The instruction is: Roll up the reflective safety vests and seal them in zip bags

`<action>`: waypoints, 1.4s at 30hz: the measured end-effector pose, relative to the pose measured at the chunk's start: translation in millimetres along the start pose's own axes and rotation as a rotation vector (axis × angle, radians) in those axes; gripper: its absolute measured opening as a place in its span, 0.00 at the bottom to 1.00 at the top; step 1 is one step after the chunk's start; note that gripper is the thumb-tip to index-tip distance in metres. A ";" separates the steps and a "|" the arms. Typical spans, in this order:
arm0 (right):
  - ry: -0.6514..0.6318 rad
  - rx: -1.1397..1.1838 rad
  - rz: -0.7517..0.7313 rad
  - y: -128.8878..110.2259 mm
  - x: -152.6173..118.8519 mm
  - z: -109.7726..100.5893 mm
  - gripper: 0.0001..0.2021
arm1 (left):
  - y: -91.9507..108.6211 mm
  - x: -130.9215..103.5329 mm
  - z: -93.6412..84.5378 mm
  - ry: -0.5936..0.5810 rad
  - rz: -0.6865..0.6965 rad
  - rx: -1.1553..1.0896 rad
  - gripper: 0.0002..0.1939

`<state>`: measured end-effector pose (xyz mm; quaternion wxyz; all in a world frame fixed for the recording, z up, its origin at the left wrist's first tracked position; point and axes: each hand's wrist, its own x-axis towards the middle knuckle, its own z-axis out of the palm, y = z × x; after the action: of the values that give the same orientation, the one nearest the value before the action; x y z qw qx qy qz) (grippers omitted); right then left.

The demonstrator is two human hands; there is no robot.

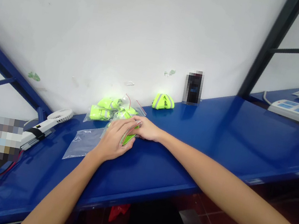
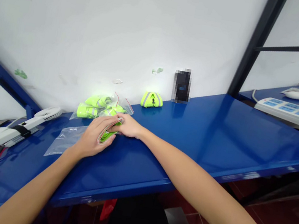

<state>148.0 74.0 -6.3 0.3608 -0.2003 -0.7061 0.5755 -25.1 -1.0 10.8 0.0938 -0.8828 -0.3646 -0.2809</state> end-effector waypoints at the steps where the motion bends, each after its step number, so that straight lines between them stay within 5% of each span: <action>1: 0.039 -0.035 -0.047 1.3 1.1 1.1 0.15 | 2.4 0.7 1.0 -0.004 0.009 0.015 0.29; 7: 0.107 -0.097 -0.158 -0.6 2.1 1.6 0.13 | 12.2 5.0 3.2 0.004 0.006 0.029 0.36; 13: -0.021 0.190 0.209 -0.5 4.1 -8.9 0.08 | 6.2 6.4 -0.8 0.089 -0.072 -0.014 0.37; 17: -0.046 0.212 0.258 -1.0 4.8 -11.3 0.11 | 2.0 4.6 -3.7 0.109 -0.115 0.003 0.36; 22: 0.007 0.045 0.172 -3.0 2.9 -3.7 0.20 | 1.4 4.0 -6.0 0.088 -0.131 0.043 0.36; 31: 0.168 -0.396 -0.028 1.9 -0.3 2.7 0.10 | 5.0 5.5 -1.1 0.058 -0.090 -0.010 0.32; 42: 0.219 -0.588 -0.090 -3.6 1.3 1.5 0.13 | -1.3 2.5 -0.4 0.077 -0.128 -0.029 0.32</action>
<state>146.5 73.0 -2.6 0.3863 -0.3255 -0.8073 0.3051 -24.8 1.2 12.4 0.0767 -0.8475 -0.4122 -0.3255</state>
